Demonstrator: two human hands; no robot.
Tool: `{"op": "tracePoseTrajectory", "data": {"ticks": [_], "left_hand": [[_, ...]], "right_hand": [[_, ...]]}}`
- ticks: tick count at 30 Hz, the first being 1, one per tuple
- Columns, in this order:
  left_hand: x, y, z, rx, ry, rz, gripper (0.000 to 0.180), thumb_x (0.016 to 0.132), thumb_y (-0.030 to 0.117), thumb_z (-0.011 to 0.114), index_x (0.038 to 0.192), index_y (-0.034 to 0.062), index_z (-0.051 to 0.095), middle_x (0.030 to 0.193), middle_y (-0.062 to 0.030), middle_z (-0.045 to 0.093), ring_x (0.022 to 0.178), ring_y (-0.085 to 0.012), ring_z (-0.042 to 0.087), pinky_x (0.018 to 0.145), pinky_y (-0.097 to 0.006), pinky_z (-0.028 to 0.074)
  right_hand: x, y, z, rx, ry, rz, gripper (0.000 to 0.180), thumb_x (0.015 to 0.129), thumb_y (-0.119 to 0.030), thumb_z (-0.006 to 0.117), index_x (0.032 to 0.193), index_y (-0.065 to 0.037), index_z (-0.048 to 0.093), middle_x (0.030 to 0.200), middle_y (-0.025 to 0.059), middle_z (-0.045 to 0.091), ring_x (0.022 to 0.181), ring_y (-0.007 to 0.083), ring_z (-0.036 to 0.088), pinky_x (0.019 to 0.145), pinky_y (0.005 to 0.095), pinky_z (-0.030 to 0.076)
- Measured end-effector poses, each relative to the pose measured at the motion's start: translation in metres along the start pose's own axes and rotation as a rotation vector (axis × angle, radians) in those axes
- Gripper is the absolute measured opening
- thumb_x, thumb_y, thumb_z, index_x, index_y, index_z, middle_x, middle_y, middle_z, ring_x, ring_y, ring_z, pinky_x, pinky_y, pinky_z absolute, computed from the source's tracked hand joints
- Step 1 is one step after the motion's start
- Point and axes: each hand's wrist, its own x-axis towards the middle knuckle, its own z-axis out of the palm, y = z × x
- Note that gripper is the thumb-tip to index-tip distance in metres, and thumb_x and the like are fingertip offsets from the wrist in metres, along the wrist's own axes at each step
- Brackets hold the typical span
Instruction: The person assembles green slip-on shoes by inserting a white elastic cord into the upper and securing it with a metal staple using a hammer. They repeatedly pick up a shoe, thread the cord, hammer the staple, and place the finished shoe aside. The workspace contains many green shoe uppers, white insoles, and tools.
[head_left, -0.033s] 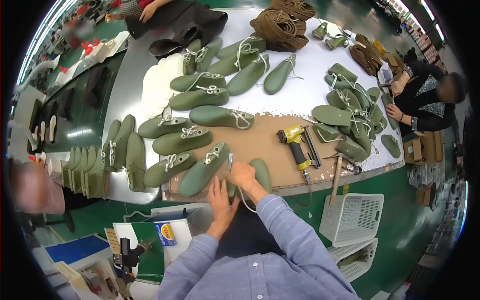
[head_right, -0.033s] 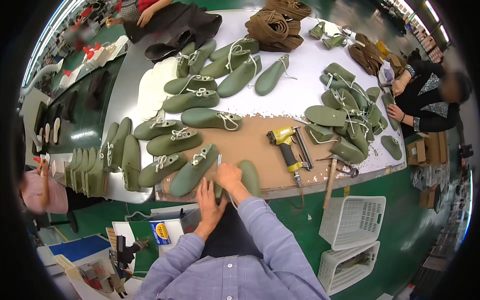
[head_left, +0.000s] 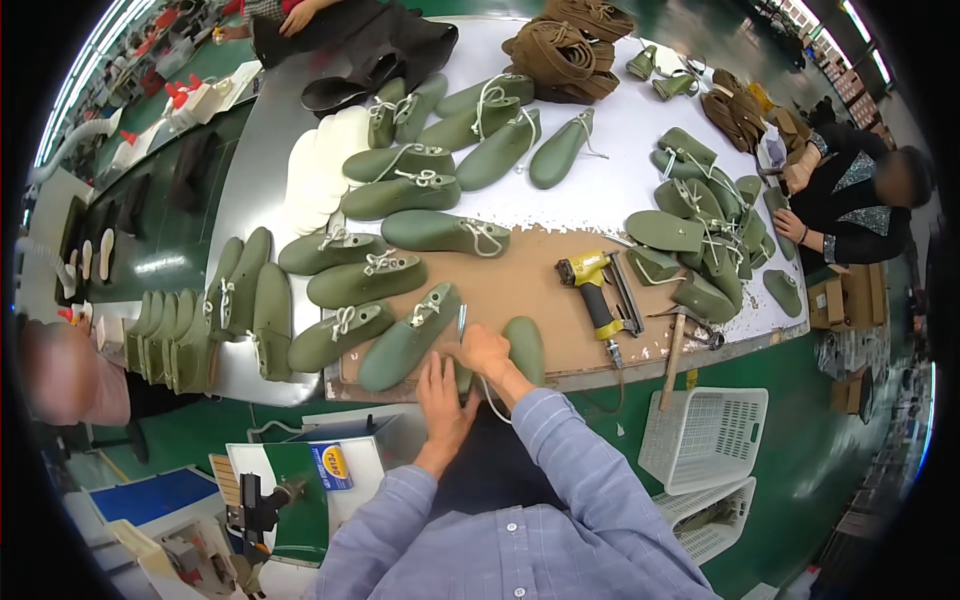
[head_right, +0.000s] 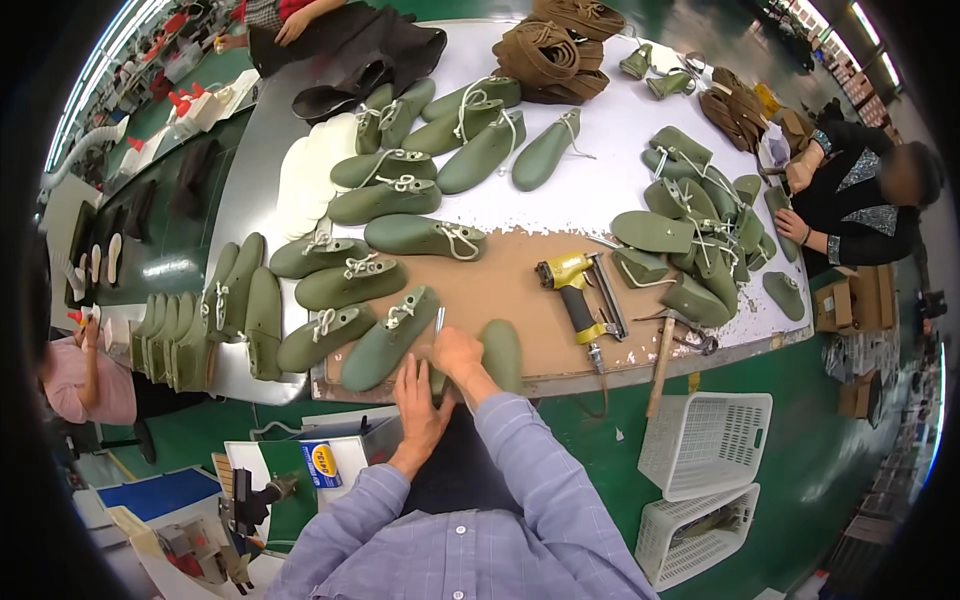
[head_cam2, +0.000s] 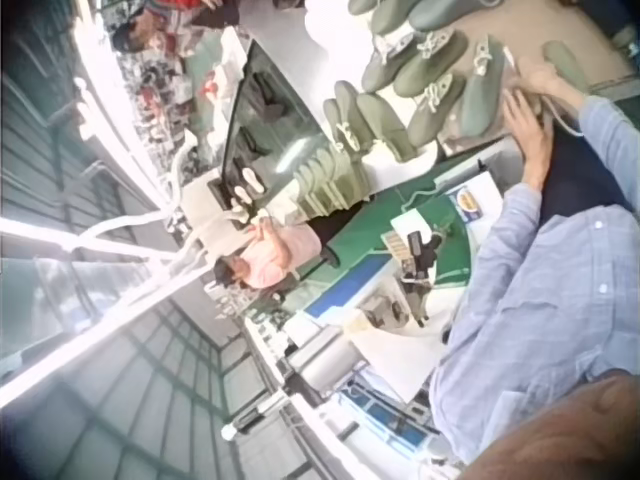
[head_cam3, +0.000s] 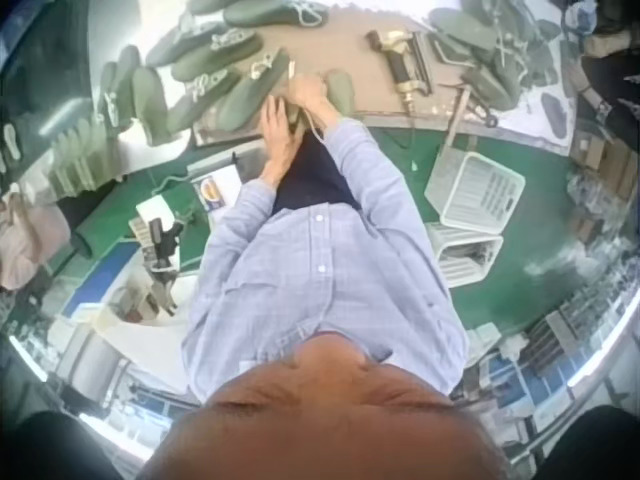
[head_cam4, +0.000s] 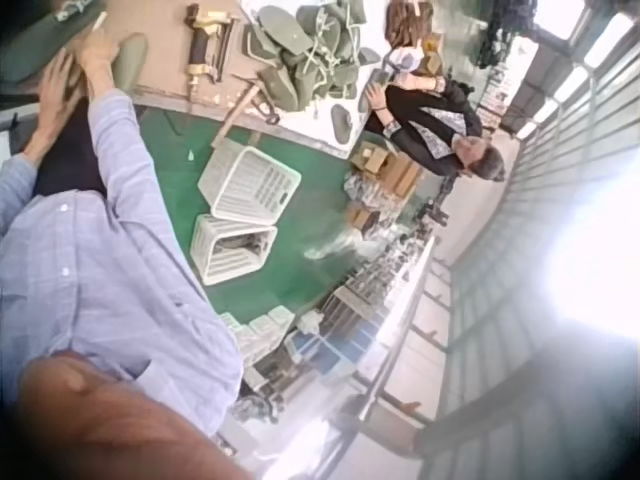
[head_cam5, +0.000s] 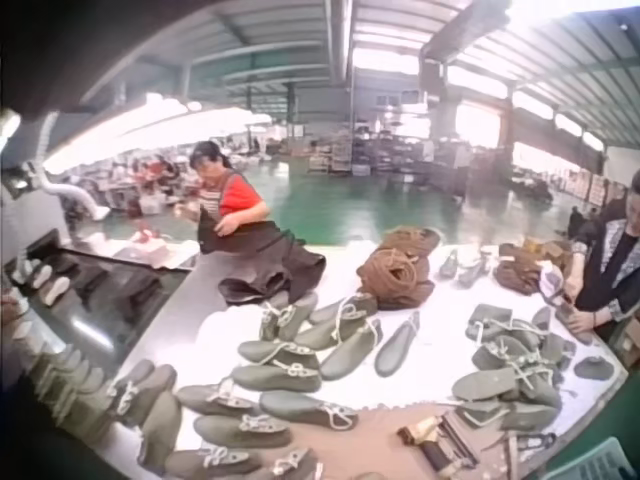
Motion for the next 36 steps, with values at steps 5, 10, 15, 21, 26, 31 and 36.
{"op": "tracePoseTrajectory", "data": {"ticks": [5,10,15,21,26,31,36], "left_hand": [[0.002,0.003,-0.003,-0.069,0.001,0.112,0.079,0.077,0.013,0.084,0.144,-0.0053,0.046,0.152,-0.0304,0.042,0.138,-0.0476,0.043,0.111,-0.055,0.038],[-0.003,0.013,-0.022,-0.185,0.036,0.000,0.082,0.078,0.013,0.081,0.146,-0.0063,0.041,0.152,-0.0307,0.042,0.139,-0.0473,0.042,0.112,-0.049,0.040],[0.049,0.067,-0.044,-0.533,-0.196,0.039,0.088,0.078,0.016,0.081,0.151,-0.0006,0.035,0.155,-0.0285,0.039,0.141,-0.0475,0.041,0.115,-0.051,0.035],[0.100,0.103,-0.056,-0.745,-0.130,0.101,0.066,0.079,0.017,0.080,0.138,0.0085,0.052,0.152,-0.0205,0.047,0.136,-0.0405,0.049,0.113,-0.052,0.036],[0.125,0.083,-0.085,-0.422,0.037,0.371,0.058,0.075,0.016,0.083,0.129,0.0141,0.062,0.130,-0.0054,0.069,0.120,-0.0283,0.063,0.107,-0.051,0.040],[0.152,0.068,-0.110,-0.390,-0.445,0.573,0.044,0.076,0.021,0.083,0.119,0.0156,0.072,0.133,-0.0068,0.065,0.118,-0.0308,0.061,0.104,-0.048,0.044],[0.131,0.059,-0.013,-0.216,-0.656,0.505,0.043,0.080,0.030,0.082,0.121,0.0217,0.071,0.137,-0.0076,0.059,0.124,-0.0313,0.056,0.099,-0.048,0.047]], "right_hand": [[0.029,0.045,0.054,0.712,0.113,0.195,0.032,0.090,-0.032,0.070,0.098,-0.001,0.075,0.094,0.0151,0.074,0.088,0.0293,0.070,0.079,0.0444,0.056],[-0.050,0.021,-0.032,1.369,-0.075,0.021,0.028,0.102,-0.028,0.056,0.096,-0.004,0.067,0.077,0.0016,0.061,0.068,0.0114,0.054,0.062,0.0300,0.044],[-0.169,-0.041,-0.143,1.421,0.187,-0.279,0.031,0.111,-0.032,0.044,0.099,-0.005,0.055,0.071,-0.0025,0.046,0.062,0.0078,0.041,0.059,0.0242,0.032],[-0.250,-0.094,-0.196,1.504,0.162,-0.549,0.035,0.113,-0.033,0.035,0.095,-0.007,0.049,0.068,-0.0045,0.034,0.059,0.0064,0.031,0.057,0.0251,0.028],[-0.275,-0.069,-0.235,1.692,0.175,-0.827,0.032,0.114,-0.032,0.034,0.097,-0.009,0.048,0.066,-0.0067,0.032,0.058,0.0065,0.027,0.060,0.0254,0.029],[-0.264,-0.006,-0.251,1.862,0.430,-0.756,0.029,0.114,-0.031,0.036,0.103,-0.008,0.051,0.067,-0.0070,0.031,0.059,0.0059,0.028,0.060,0.0245,0.029],[-0.221,0.038,-0.198,1.634,0.582,-0.387,0.029,0.111,-0.032,0.047,0.106,-0.005,0.055,0.069,-0.0053,0.034,0.061,0.0046,0.031,0.054,0.0212,0.025]]}}
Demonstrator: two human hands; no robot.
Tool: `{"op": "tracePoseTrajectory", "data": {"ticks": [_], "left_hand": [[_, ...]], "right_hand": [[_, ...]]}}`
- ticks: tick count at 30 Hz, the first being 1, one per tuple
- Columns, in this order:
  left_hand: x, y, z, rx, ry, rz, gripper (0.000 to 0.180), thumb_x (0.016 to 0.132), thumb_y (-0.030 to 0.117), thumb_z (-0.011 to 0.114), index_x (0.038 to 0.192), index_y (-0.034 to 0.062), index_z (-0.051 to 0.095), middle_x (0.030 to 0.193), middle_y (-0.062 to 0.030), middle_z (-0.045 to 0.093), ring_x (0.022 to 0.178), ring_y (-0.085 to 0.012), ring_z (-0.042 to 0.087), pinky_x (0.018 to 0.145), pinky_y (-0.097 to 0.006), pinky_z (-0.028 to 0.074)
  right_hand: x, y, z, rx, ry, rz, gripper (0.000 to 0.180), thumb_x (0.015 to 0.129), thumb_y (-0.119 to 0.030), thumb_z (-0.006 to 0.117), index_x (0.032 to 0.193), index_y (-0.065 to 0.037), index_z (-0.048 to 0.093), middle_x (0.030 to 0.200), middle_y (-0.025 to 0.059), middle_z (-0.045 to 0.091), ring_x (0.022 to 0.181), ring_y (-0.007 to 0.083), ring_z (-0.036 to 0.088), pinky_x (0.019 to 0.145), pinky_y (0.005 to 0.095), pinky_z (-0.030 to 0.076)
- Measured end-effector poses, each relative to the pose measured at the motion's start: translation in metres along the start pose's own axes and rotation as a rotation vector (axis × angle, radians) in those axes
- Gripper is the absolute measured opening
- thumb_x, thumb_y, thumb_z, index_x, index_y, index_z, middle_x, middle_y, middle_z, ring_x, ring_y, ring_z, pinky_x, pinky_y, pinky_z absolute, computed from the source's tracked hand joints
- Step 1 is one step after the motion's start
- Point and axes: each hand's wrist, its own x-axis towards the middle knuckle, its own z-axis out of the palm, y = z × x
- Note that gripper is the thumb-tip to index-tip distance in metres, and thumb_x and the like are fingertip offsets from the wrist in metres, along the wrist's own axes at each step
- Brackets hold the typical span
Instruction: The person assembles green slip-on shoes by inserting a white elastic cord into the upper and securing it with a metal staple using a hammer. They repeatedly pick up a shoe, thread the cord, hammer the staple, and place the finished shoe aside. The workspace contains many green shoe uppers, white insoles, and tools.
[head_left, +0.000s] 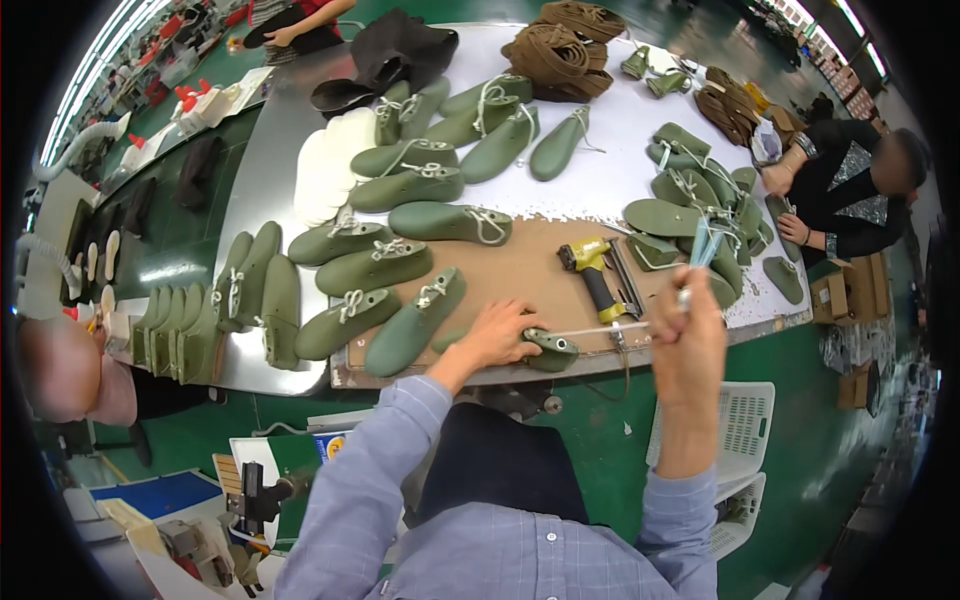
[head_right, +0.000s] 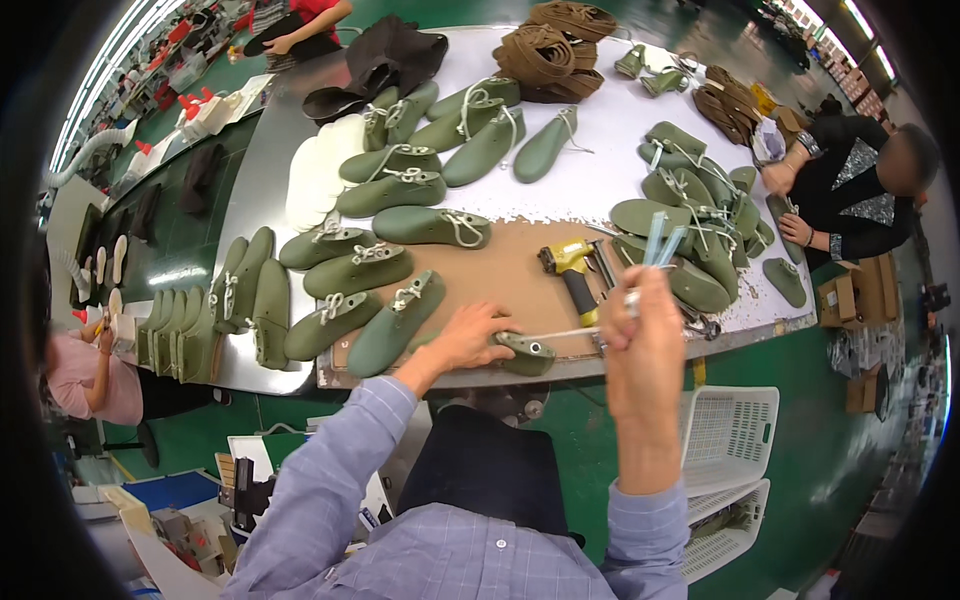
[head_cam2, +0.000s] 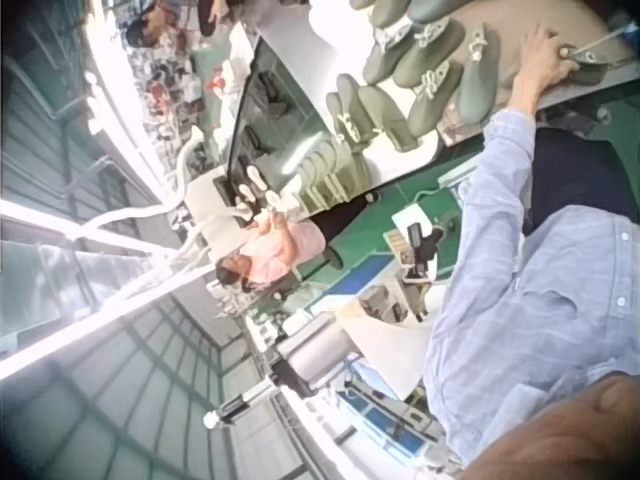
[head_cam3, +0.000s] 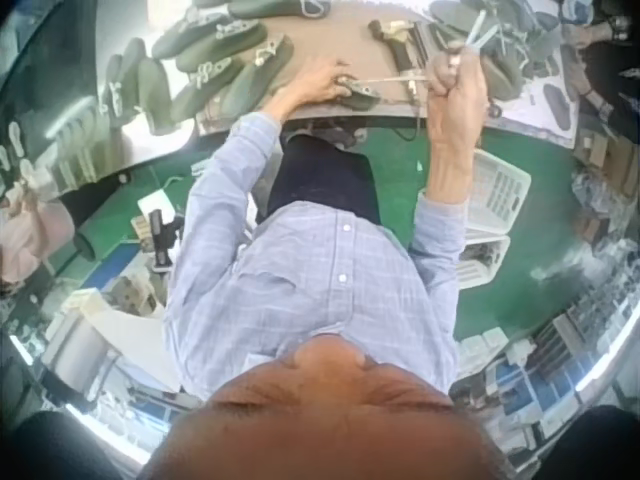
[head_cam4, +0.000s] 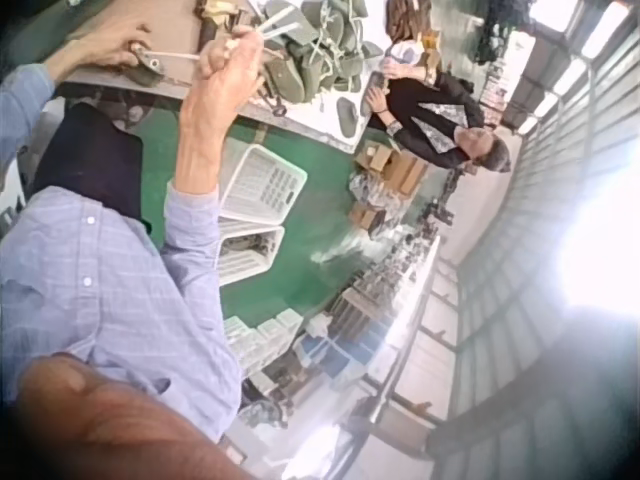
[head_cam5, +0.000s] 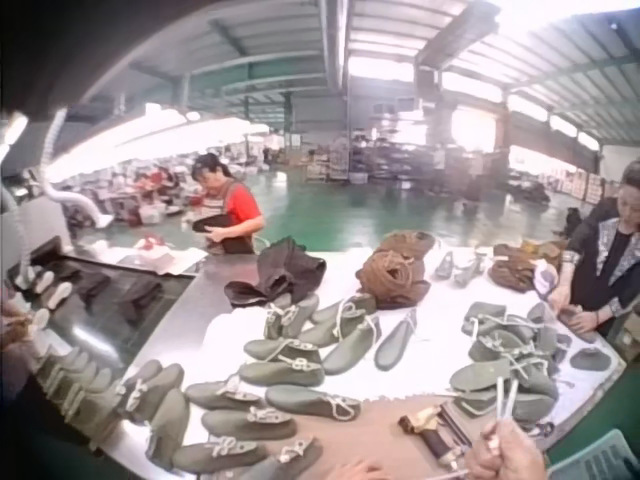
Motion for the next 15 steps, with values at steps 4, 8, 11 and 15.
{"op": "tracePoseTrajectory", "data": {"ticks": [4,8,11,15], "left_hand": [[-0.005,0.004,0.038,0.063,0.109,-0.029,0.048,0.080,0.034,0.082,0.123,0.0191,0.067,0.136,-0.0075,0.059,0.121,-0.0294,0.058,0.097,-0.046,0.047],[-0.012,0.015,0.032,0.258,0.150,0.063,0.059,0.076,0.043,0.083,0.125,0.0162,0.062,0.135,-0.0079,0.059,0.120,-0.0284,0.059,0.096,-0.046,0.049],[-0.001,0.001,0.016,0.084,-0.096,-0.033,0.067,0.075,0.044,0.083,0.130,0.0140,0.060,0.136,-0.0111,0.059,0.125,-0.0341,0.056,0.103,-0.049,0.045],[0.011,-0.027,-0.007,-0.155,-0.363,-0.160,0.081,0.075,0.048,0.083,0.143,0.0140,0.054,0.140,-0.0149,0.058,0.130,-0.0392,0.053,0.110,-0.051,0.041]], "right_hand": [[-0.007,0.004,-0.013,-0.120,0.005,-0.063,0.033,0.111,-0.034,0.049,0.103,-0.004,0.059,0.070,-0.0040,0.041,0.060,0.0037,0.031,0.053,0.0213,0.024],[-0.005,0.005,-0.013,-0.077,0.049,-0.117,0.034,0.110,-0.033,0.050,0.100,-0.003,0.061,0.068,-0.0037,0.044,0.058,0.0033,0.031,0.053,0.0214,0.023],[-0.009,0.007,0.007,-0.043,-0.013,-0.106,0.033,0.110,-0.032,0.049,0.102,-0.002,0.062,0.065,-0.0050,0.043,0.055,0.0032,0.031,0.051,0.0215,0.022],[0.008,0.001,-0.002,-0.063,-0.046,-0.184,0.034,0.110,-0.031,0.049,0.108,-0.001,0.064,0.063,-0.0063,0.040,0.054,0.0024,0.029,0.050,0.0214,0.021]]}}
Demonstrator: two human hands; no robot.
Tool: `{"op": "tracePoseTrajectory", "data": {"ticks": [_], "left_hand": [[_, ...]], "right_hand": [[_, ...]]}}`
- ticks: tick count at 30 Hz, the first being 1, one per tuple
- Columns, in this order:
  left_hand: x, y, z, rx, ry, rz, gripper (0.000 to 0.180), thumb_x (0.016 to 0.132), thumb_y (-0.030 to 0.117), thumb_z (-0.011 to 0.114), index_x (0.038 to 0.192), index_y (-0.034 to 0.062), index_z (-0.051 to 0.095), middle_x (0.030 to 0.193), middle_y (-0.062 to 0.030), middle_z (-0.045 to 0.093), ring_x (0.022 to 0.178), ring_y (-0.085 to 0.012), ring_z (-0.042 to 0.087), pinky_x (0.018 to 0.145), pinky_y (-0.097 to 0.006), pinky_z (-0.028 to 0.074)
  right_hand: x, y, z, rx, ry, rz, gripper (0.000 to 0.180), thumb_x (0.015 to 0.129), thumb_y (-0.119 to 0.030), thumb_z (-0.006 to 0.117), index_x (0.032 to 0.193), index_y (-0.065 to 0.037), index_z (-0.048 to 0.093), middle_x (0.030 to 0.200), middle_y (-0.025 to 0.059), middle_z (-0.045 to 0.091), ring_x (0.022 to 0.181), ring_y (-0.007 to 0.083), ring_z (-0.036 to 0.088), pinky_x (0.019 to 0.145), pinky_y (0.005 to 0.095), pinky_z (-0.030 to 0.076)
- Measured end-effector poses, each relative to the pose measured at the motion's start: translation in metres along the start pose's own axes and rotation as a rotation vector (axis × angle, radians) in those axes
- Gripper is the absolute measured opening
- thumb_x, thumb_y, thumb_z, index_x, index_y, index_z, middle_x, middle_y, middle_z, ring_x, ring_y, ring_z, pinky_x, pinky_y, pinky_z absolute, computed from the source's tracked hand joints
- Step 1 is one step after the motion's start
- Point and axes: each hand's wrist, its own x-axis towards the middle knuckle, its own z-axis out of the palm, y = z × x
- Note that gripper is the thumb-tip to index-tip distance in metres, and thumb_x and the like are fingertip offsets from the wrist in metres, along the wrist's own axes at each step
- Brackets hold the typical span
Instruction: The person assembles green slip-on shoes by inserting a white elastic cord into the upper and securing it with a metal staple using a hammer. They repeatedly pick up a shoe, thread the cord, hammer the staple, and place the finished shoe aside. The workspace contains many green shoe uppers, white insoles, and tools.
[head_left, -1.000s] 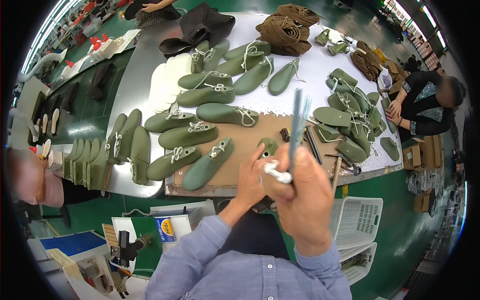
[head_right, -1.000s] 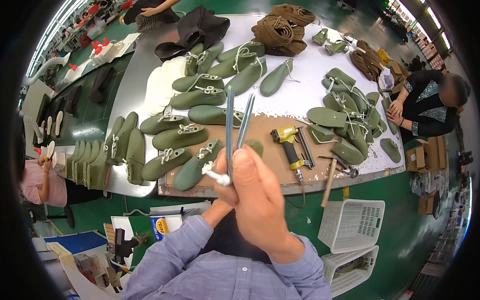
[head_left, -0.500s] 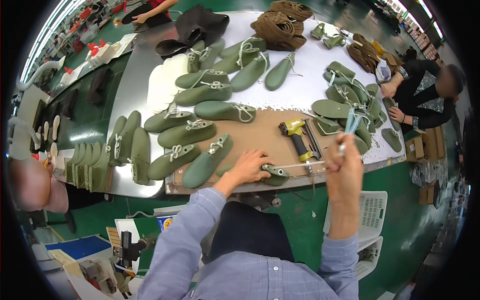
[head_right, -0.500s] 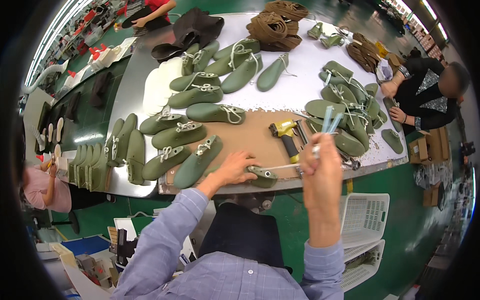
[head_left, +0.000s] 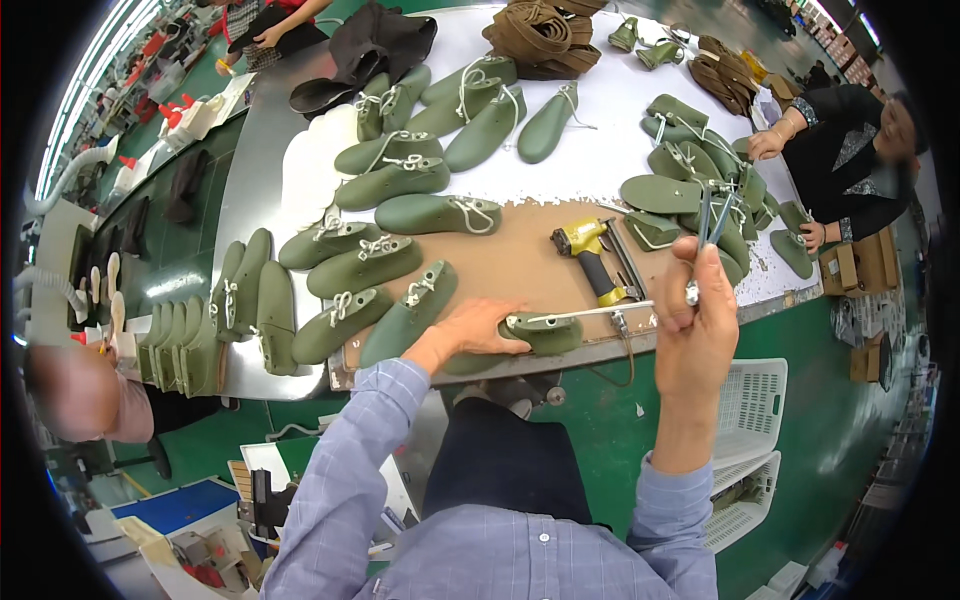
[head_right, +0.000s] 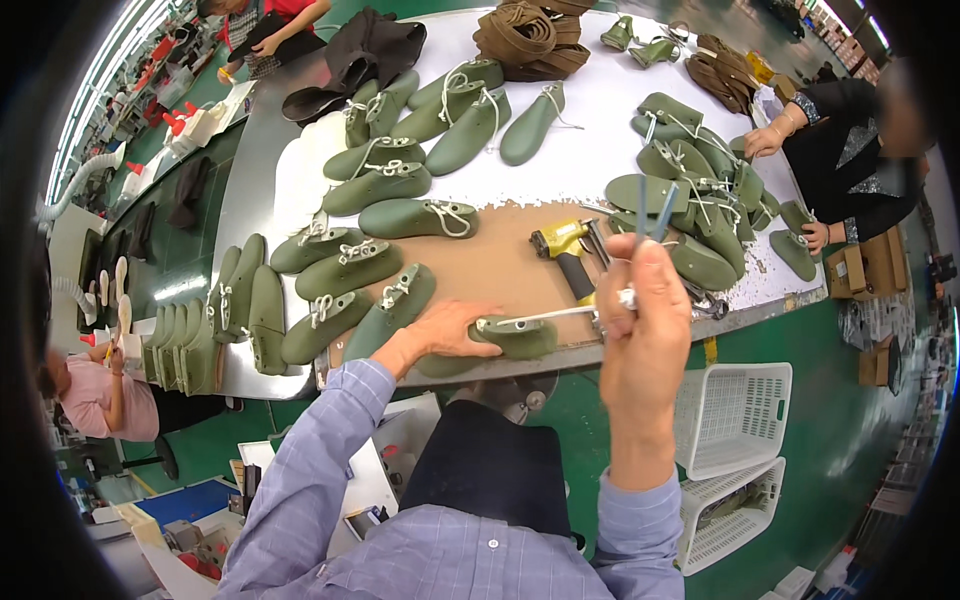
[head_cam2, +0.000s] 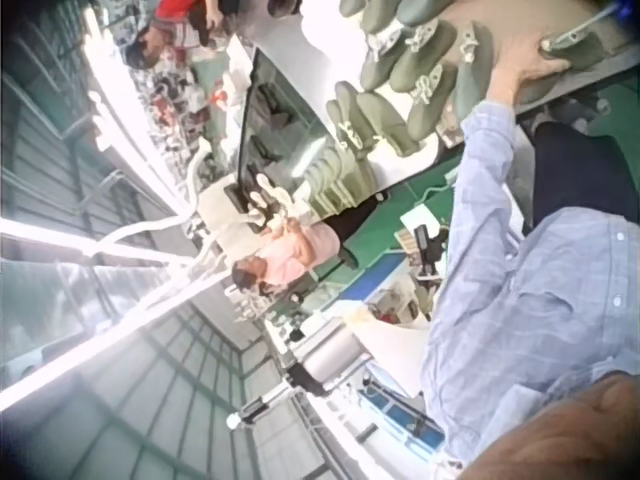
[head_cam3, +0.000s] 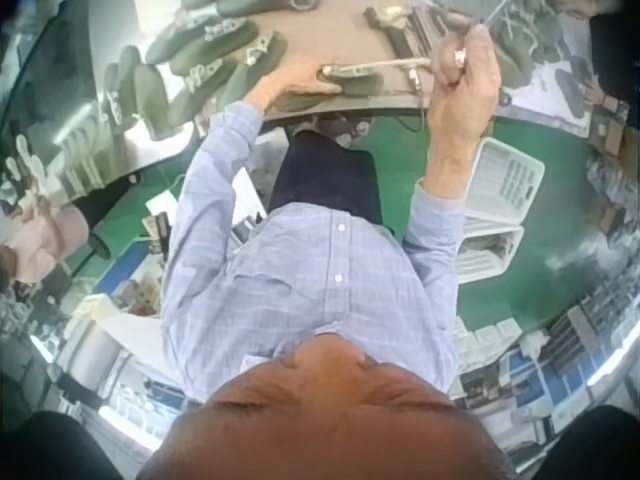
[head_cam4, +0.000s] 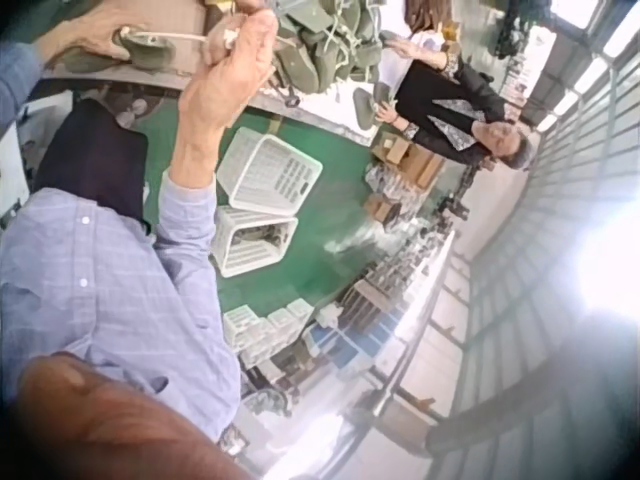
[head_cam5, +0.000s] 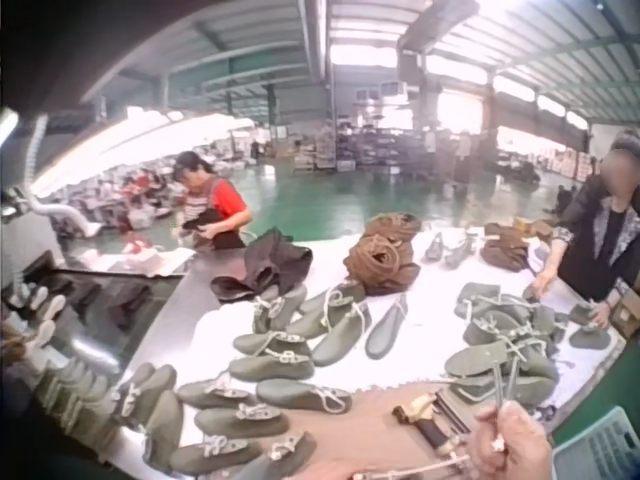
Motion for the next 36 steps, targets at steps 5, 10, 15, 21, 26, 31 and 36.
{"op": "tracePoseTrajectory", "data": {"ticks": [5,10,15,21,26,31,36], "left_hand": [[-0.003,0.007,0.053,0.147,0.368,-0.034,0.080,0.083,0.051,0.077,0.148,0.0116,0.050,0.138,-0.0173,0.061,0.130,-0.0339,0.054,0.115,-0.046,0.037],[0.011,0.043,0.105,-0.852,0.923,-0.108,0.058,0.082,0.039,0.081,0.127,0.0085,0.063,0.125,-0.0142,0.067,0.119,-0.0329,0.060,0.102,-0.044,0.046],[-0.018,-0.007,0.076,0.014,0.830,-0.025,0.046,0.077,0.031,0.084,0.114,0.0108,0.067,0.115,-0.0089,0.070,0.108,-0.0317,0.065,0.093,-0.045,0.049],[-0.027,-0.009,0.079,-0.017,0.608,-0.030,0.047,0.076,0.030,0.085,0.113,0.0098,0.064,0.107,-0.0117,0.069,0.100,-0.0349,0.067,0.084,-0.046,0.053],[-0.027,-0.014,0.078,0.000,0.575,0.018,0.050,0.077,0.030,0.085,0.115,0.0087,0.061,0.106,-0.0119,0.068,0.098,-0.0343,0.067,0.080,-0.045,0.054],[-0.026,-0.014,0.076,0.015,0.569,0.028,0.049,0.077,0.030,0.085,0.114,0.0078,0.061,0.105,-0.0116,0.067,0.098,-0.0343,0.067,0.080,-0.045,0.054],[-0.028,-0.012,0.074,0.025,0.574,0.032,0.050,0.077,0.030,0.084,0.115,0.0082,0.061,0.106,-0.0106,0.066,0.100,-0.0339,0.066,0.081,-0.045,0.053]], "right_hand": [[-0.005,0.026,0.019,-0.178,0.088,0.152,0.030,0.109,-0.027,0.052,0.110,-0.003,0.069,0.069,-0.0073,0.047,0.059,-0.0010,0.034,0.053,0.0192,0.024],[-0.049,0.059,0.076,-0.402,-0.358,0.221,0.026,0.106,-0.024,0.056,0.113,-0.005,0.071,0.090,0.0048,0.064,0.076,0.0101,0.053,0.071,0.0274,0.048],[-0.015,0.009,-0.034,-0.293,-0.068,0.139,0.017,0.103,-0.016,0.060,0.108,-0.001,0.066,0.078,0.0017,0.055,0.068,0.0094,0.047,0.060,0.0275,0.038],[-0.018,0.100,-0.087,-0.997,0.015,-0.098,0.018,0.098,-0.018,0.066,0.103,-0.002,0.072,0.082,0.0077,0.068,0.066,0.0188,0.062,0.061,0.0328,0.047],[-0.039,0.162,-0.090,-1.197,-0.274,0.201,0.018,0.095,-0.019,0.069,0.101,-0.002,0.072,0.078,0.0182,0.069,0.071,0.0358,0.068,0.064,0.0435,0.051],[-0.035,0.167,-0.081,-1.220,-0.397,0.080,0.018,0.095,-0.019,0.068,0.099,-0.002,0.072,0.073,0.0228,0.067,0.071,0.0416,0.067,0.064,0.0495,0.049],[-0.005,0.141,-0.064,-1.346,-0.452,0.424,0.026,0.095,-0.025,0.064,0.097,-0.001,0.071,0.072,0.0250,0.066,0.075,0.0459,0.066,0.068,0.0544,0.049]]}}
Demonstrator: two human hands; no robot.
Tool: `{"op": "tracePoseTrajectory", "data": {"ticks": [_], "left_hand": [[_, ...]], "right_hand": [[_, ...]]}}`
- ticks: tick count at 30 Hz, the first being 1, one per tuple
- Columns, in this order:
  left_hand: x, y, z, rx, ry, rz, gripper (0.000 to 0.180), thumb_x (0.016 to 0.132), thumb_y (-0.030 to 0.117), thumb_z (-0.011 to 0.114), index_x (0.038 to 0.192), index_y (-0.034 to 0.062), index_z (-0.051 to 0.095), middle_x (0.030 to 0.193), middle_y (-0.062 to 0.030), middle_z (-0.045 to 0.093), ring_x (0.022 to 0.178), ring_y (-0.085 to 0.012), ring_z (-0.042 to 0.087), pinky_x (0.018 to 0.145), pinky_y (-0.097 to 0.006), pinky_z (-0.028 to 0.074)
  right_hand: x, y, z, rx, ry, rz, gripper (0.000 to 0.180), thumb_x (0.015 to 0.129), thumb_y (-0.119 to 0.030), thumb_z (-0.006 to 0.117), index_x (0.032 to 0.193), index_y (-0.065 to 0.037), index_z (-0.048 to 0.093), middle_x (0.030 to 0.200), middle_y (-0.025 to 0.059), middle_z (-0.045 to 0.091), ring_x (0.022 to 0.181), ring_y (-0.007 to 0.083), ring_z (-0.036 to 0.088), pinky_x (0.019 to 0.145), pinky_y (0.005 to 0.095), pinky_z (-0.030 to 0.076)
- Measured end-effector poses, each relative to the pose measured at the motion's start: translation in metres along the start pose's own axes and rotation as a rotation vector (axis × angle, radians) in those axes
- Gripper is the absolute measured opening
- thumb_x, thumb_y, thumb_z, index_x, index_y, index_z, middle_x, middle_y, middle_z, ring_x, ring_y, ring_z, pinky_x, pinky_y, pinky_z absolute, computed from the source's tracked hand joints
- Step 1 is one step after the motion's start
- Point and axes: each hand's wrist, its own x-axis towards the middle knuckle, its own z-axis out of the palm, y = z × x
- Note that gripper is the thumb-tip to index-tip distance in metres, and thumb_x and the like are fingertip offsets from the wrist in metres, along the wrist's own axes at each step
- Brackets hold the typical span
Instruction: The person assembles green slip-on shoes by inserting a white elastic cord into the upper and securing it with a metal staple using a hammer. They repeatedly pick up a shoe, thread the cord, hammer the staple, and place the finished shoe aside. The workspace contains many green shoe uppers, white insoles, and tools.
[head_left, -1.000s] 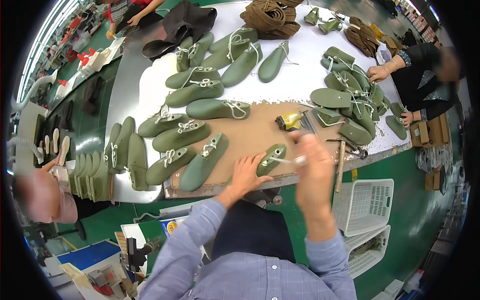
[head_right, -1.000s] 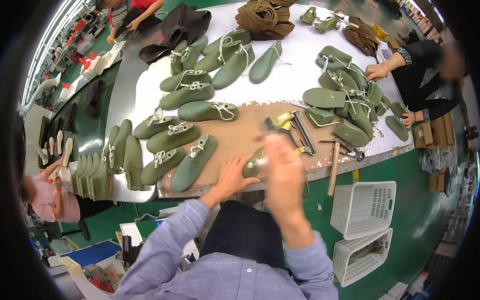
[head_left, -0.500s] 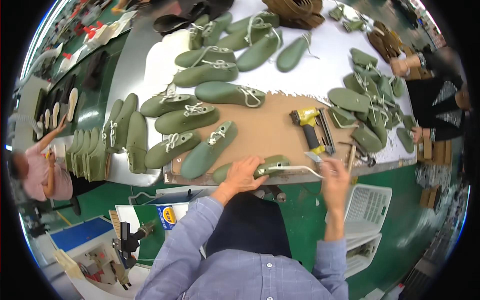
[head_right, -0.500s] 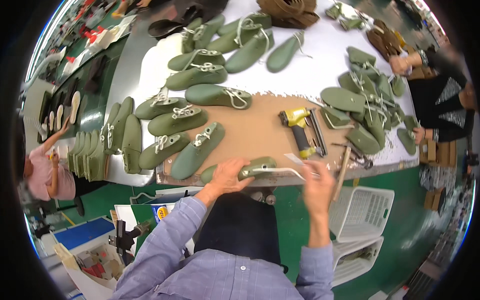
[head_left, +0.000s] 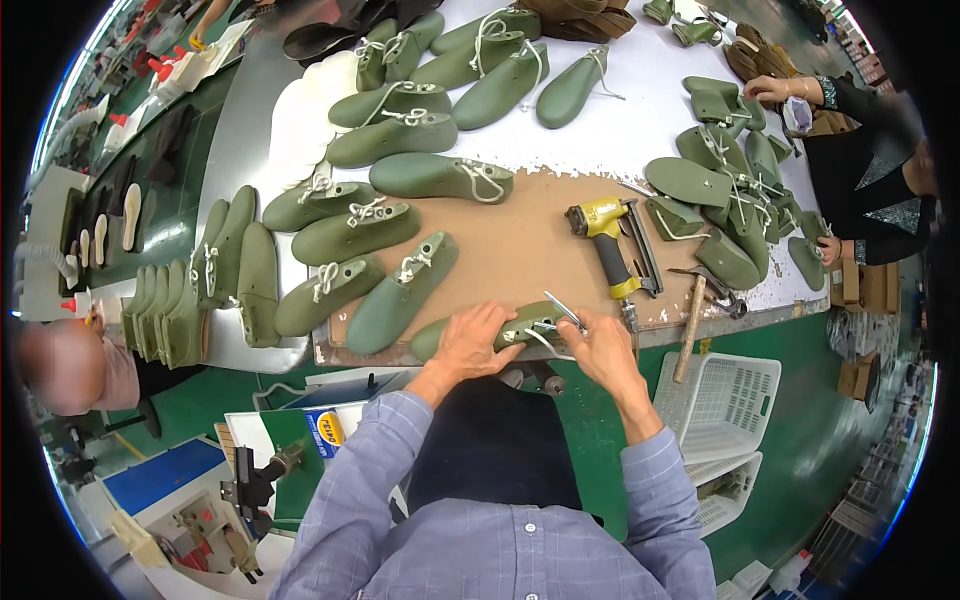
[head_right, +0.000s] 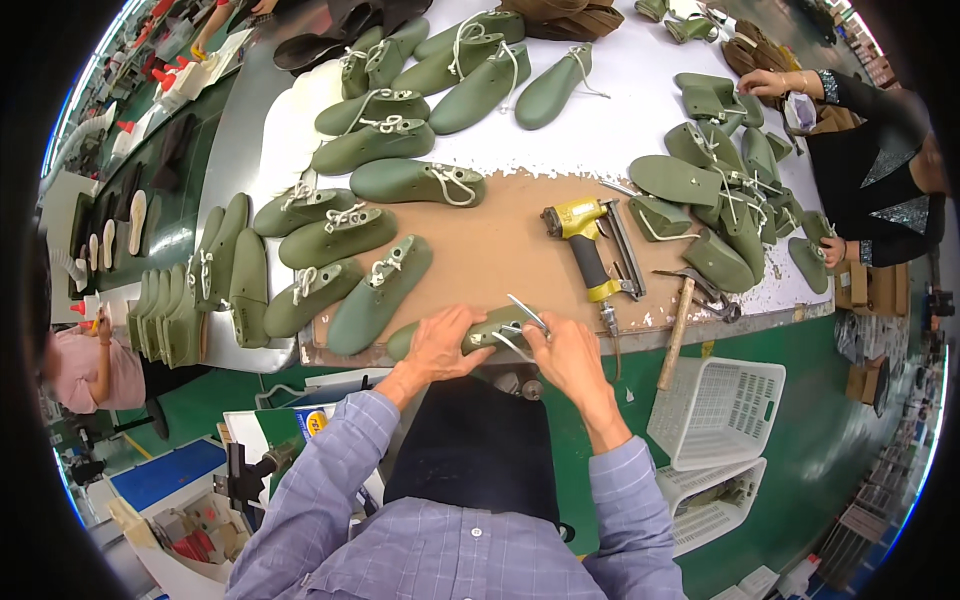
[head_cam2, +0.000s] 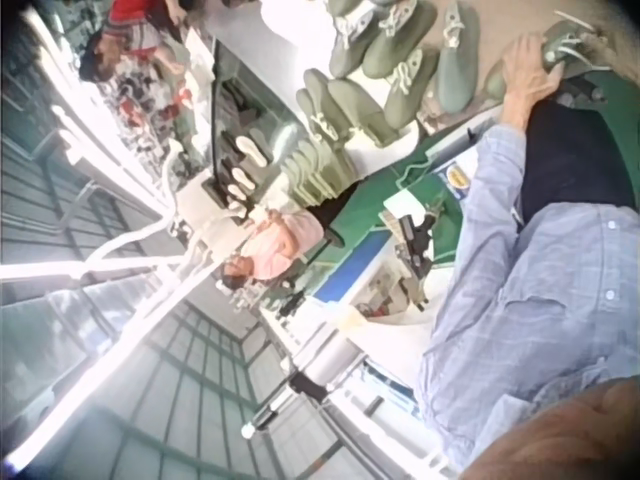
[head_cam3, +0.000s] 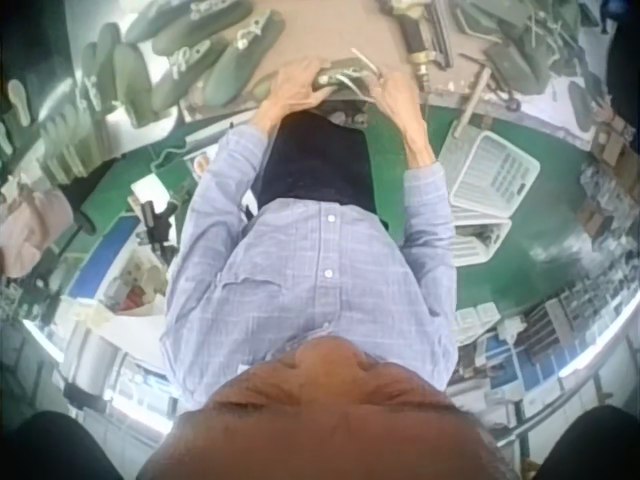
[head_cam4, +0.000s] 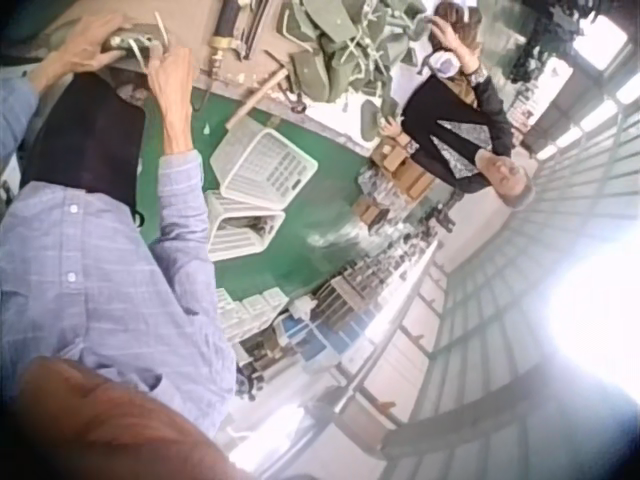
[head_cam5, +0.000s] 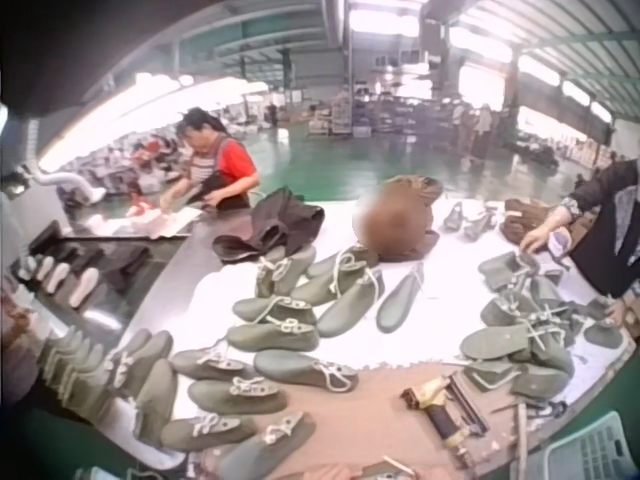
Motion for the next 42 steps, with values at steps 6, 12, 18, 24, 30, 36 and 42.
{"op": "tracePoseTrajectory", "data": {"ticks": [6,12,18,24,30,36,42], "left_hand": [[0.000,0.003,-0.001,0.019,-0.033,-0.010,0.048,0.078,0.030,0.083,0.115,0.0091,0.060,0.107,-0.0097,0.065,0.102,-0.0329,0.065,0.083,-0.046,0.052],[0.000,0.001,0.002,-0.001,-0.013,0.017,0.048,0.079,0.031,0.082,0.115,0.0086,0.060,0.106,-0.0102,0.064,0.101,-0.0332,0.065,0.083,-0.047,0.052],[-0.001,-0.002,0.004,0.000,-0.014,0.027,0.049,0.079,0.032,0.083,0.115,0.0086,0.060,0.105,-0.0100,0.064,0.100,-0.0334,0.065,0.081,-0.046,0.052],[-0.001,0.003,0.002,0.015,0.002,0.032,0.049,0.077,0.031,0.084,0.113,0.0069,0.060,0.103,-0.0115,0.066,0.098,-0.0349,0.066,0.081,-0.046,0.053],[-0.002,0.002,0.004,-0.007,0.005,0.026,0.049,0.078,0.030,0.084,0.113,0.0070,0.060,0.103,-0.0129,0.066,0.097,-0.0365,0.066,0.081,-0.046,0.053],[-0.001,0.005,0.002,0.025,0.004,0.003,0.048,0.078,0.030,0.084,0.113,0.0068,0.060,0.103,-0.0133,0.067,0.097,-0.0364,0.066,0.081,-0.047,0.053],[-0.003,0.004,0.001,0.040,-0.028,0.020,0.047,0.080,0.030,0.082,0.115,0.0066,0.060,0.108,-0.0132,0.066,0.102,-0.0357,0.065,0.083,-0.047,0.052]], "right_hand": [[0.003,-0.008,0.003,-0.187,-0.005,-0.210,0.030,0.096,-0.026,0.064,0.099,0.004,0.068,0.066,0.0257,0.062,0.069,0.0453,0.064,0.064,0.0514,0.049],[0.016,0.010,0.015,0.072,0.046,-0.171,0.023,0.096,-0.022,0.065,0.091,0.001,0.063,0.066,0.0259,0.063,0.067,0.0483,0.064,0.063,0.0541,0.050],[0.016,0.003,0.019,-0.157,-0.021,-0.332,0.024,0.099,-0.022,0.062,0.103,0.002,0.061,0.071,0.0277,0.065,0.073,0.0458,0.066,0.064,0.0541,0.050],[0.027,0.016,0.012,0.100,-0.062,-0.165,0.025,0.099,-0.024,0.063,0.104,0.000,0.061,0.071,0.0250,0.065,0.069,0.0421,0.067,0.063,0.0515,0.048],[0.018,0.001,0.020,-0.077,0.025,-0.325,0.018,0.099,-0.018,0.059,0.097,0.000,0.057,0.074,0.0251,0.065,0.072,0.0463,0.065,0.066,0.0535,0.049],[0.011,0.001,0.037,-0.169,0.177,-0.450,0.012,0.096,-0.013,0.060,0.098,-0.001,0.058,0.072,0.0243,0.064,0.067,0.0485,0.063,0.064,0.0552,0.049],[0.022,0.001,0.043,-0.241,0.113,-0.463,0.016,0.102,-0.018,0.051,0.103,-0.003,0.055,0.069,0.0251,0.065,0.067,0.0496,0.063,0.062,0.0578,0.048]]}}
